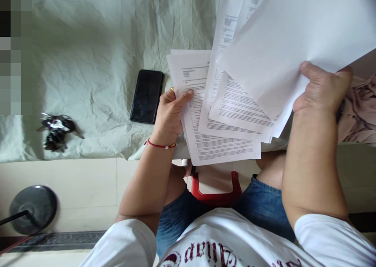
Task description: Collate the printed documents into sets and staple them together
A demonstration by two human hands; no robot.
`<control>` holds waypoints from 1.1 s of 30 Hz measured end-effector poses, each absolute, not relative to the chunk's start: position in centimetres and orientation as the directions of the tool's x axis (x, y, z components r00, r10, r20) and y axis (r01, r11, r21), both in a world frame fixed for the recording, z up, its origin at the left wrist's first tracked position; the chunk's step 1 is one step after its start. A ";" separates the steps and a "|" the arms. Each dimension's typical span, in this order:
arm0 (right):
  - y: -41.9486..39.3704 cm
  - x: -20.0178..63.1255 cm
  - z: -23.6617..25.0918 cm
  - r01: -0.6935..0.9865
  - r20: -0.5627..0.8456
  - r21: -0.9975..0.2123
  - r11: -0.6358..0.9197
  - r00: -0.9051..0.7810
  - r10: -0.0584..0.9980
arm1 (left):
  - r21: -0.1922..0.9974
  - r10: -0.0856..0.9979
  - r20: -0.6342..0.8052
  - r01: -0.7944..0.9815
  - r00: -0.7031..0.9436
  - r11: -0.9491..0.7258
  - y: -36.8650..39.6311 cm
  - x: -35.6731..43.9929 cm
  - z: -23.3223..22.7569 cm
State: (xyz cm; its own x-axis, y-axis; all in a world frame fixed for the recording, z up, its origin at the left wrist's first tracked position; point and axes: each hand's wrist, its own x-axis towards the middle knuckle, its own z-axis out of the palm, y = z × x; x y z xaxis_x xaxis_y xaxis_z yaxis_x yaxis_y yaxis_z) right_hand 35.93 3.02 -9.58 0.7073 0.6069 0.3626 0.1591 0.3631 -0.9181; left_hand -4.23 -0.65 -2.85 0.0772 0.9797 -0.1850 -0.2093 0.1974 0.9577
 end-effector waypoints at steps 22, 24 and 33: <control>2.7 34.8 -9.2 0.127 0.359 -0.918 0.376 0.668 0.651 | 0.953 0.975 -0.200 -0.211 0.099 0.217 -0.7 -4.1 -2.8; 2.6 34.4 -8.8 0.132 0.358 -0.924 0.360 0.631 0.688 | 0.950 0.972 -0.209 -0.214 0.104 0.227 -0.7 -4.1 -2.7; 1.4 30.6 -6.7 0.065 0.310 -0.942 0.329 0.545 0.779 | 0.948 0.970 -0.231 -0.207 0.074 0.241 -0.7 -3.9 -2.5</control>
State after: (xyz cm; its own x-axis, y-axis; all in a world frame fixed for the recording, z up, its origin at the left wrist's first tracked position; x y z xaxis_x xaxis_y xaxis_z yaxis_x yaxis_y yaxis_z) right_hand 30.63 1.43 -6.73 0.5450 0.7790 0.3099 0.0654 0.3290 -0.9420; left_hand -3.91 -0.70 -2.53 0.0738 0.9702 -0.2307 -0.2072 0.2412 0.9481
